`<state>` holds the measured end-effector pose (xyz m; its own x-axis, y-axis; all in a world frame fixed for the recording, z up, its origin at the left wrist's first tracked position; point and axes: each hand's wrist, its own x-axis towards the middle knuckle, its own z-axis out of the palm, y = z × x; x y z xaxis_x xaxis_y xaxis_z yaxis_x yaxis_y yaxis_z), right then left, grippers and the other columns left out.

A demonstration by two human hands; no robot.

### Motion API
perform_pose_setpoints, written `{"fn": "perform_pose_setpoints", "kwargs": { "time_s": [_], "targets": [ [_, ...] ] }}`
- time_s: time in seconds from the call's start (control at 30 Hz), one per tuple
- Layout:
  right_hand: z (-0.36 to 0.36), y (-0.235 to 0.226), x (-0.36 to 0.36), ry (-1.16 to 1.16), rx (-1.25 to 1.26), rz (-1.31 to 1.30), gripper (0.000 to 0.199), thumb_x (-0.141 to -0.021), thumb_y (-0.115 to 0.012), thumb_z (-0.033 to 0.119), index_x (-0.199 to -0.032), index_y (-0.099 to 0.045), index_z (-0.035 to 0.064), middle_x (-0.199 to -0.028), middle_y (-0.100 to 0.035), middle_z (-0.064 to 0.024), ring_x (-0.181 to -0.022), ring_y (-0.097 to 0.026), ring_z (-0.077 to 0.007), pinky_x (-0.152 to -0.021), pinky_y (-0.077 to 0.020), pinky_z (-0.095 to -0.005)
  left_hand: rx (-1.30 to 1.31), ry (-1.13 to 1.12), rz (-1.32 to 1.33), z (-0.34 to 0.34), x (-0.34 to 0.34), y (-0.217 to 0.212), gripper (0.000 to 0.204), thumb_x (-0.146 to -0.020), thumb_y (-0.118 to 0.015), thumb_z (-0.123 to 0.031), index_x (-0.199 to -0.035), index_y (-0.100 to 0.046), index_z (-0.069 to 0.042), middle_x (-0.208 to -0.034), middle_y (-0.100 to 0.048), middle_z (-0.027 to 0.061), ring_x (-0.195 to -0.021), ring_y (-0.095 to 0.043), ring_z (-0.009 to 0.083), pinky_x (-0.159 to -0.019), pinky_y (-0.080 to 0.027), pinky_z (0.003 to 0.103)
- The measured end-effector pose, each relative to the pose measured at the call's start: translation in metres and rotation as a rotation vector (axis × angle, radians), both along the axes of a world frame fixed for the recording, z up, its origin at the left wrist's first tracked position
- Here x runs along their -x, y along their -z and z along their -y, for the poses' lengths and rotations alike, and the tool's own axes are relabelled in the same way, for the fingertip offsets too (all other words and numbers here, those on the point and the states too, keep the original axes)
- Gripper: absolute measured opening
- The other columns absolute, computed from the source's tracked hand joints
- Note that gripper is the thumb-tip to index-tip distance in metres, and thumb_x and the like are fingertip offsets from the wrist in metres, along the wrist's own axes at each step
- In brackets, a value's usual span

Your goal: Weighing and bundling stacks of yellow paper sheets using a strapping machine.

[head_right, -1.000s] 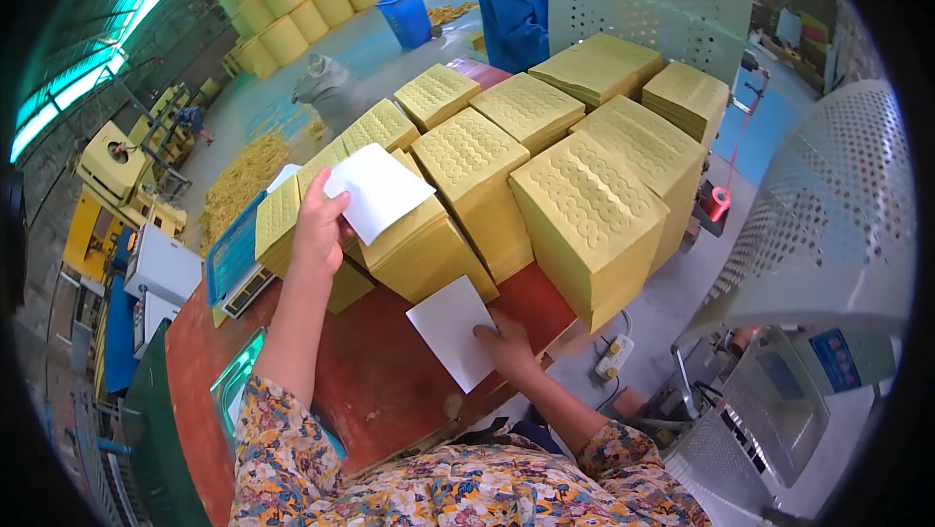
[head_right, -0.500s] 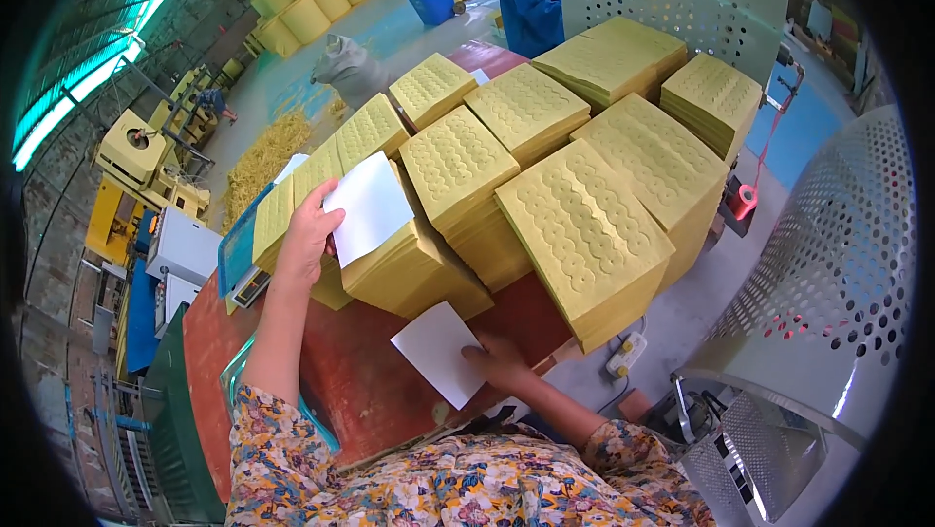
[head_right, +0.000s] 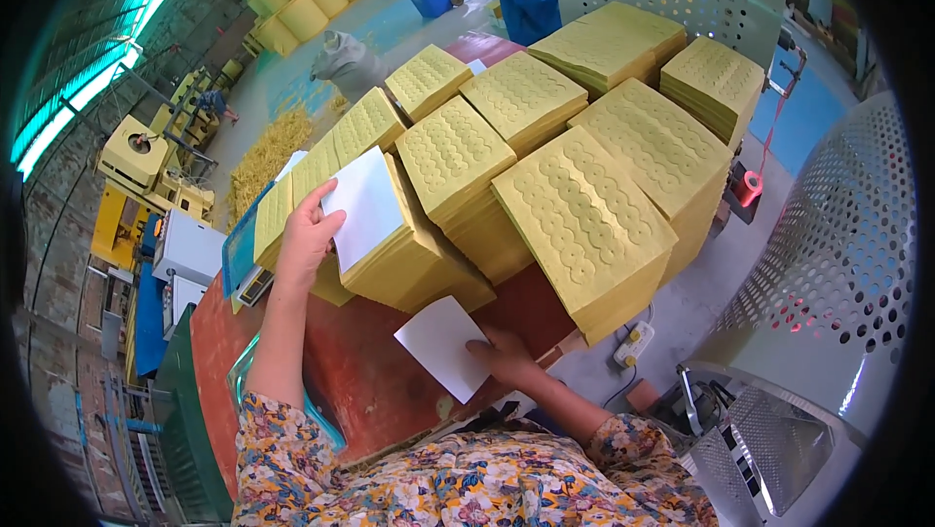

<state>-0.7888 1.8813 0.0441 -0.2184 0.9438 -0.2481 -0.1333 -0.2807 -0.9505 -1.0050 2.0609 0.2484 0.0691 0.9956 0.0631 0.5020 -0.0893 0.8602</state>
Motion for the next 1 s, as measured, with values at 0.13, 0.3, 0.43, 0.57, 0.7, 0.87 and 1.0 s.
{"fn": "perform_pose_setpoints", "kwargs": {
  "time_s": [0.13,0.3,0.43,0.57,0.7,0.87,1.0],
  "targets": [
    [0.009,0.009,-0.007,0.030,-0.027,0.036,0.035,-0.092,-0.056,0.015,-0.123,-0.062,-0.0007,-0.109,-0.068,-0.0104,-0.097,-0.062,-0.0149,-0.088,-0.0488,-0.0316,-0.076,-0.010,-0.195,0.003,0.002,0.000,0.045,-0.082,-0.070,-0.010,-0.126,-0.063,-0.004,-0.066,-0.043,-0.0079,-0.059,-0.041,0.0017,-0.054,-0.036,0.021],
    [-0.002,0.009,-0.024,0.292,-0.273,0.067,0.039,-0.086,-0.058,0.010,-0.123,-0.062,0.0023,-0.116,-0.066,-0.0131,-0.104,-0.063,-0.0209,-0.090,-0.0486,-0.0316,-0.424,-0.046,-0.465,-0.006,-0.011,-0.015,0.033,-0.087,-0.065,-0.011,-0.119,-0.065,0.000,-0.077,-0.055,0.0017,-0.071,-0.054,0.0103,-0.064,-0.045,0.024],
    [-0.025,0.017,-0.020,0.410,-0.463,0.271,0.037,-0.084,-0.060,0.014,-0.119,-0.064,0.0033,-0.123,-0.062,-0.0172,-0.113,-0.061,-0.0323,-0.094,-0.0482,-0.0367,-0.713,0.105,-0.490,-0.028,-0.033,-0.006,0.027,-0.090,-0.058,-0.014,-0.110,-0.065,0.002,-0.102,-0.063,0.0178,-0.093,-0.061,0.0367,-0.083,-0.049,0.044],
    [-0.034,0.030,-0.016,0.468,-0.476,0.322,0.035,-0.084,-0.061,0.017,-0.116,-0.064,0.0027,-0.119,-0.062,-0.0190,-0.111,-0.060,-0.0359,-0.094,-0.0478,-0.0388,-0.592,0.179,-0.664,-0.016,-0.055,0.013,0.027,-0.090,-0.056,-0.013,-0.111,-0.062,0.003,-0.110,-0.062,0.0201,-0.102,-0.060,0.0381,-0.091,-0.047,0.044],
    [-0.036,0.031,-0.009,0.496,-0.461,0.318,0.031,-0.085,-0.060,0.016,-0.112,-0.066,0.0023,-0.115,-0.063,-0.0195,-0.107,-0.062,-0.0354,-0.091,-0.0486,-0.0392,-0.688,0.166,-0.645,-0.013,-0.053,0.035,0.027,-0.090,-0.056,-0.014,-0.112,-0.061,0.002,-0.116,-0.061,0.0190,-0.108,-0.058,0.0361,-0.096,-0.043,0.048],
    [-0.034,0.020,-0.002,0.500,-0.338,0.247,0.032,-0.085,-0.061,0.016,-0.113,-0.065,0.0022,-0.112,-0.065,-0.0199,-0.104,-0.063,-0.0348,-0.089,-0.0492,-0.0379,-0.562,0.185,-0.579,-0.005,-0.039,0.034,0.026,-0.089,-0.054,-0.011,-0.111,-0.059,0.001,-0.117,-0.061,0.0190,-0.107,-0.057,0.0376,-0.093,-0.043,0.049],
    [-0.013,0.018,0.000,0.522,-0.207,0.289,0.033,-0.085,-0.061,0.016,-0.114,-0.064,0.0015,-0.105,-0.068,-0.0166,-0.098,-0.066,-0.0336,-0.086,-0.0497,-0.0361,-0.554,0.236,-0.510,0.023,-0.032,0.030,0.024,-0.089,-0.053,-0.011,-0.110,-0.058,0.002,-0.116,-0.061,0.0201,-0.107,-0.057,0.0381,-0.095,-0.042,0.049]
  ]
}}
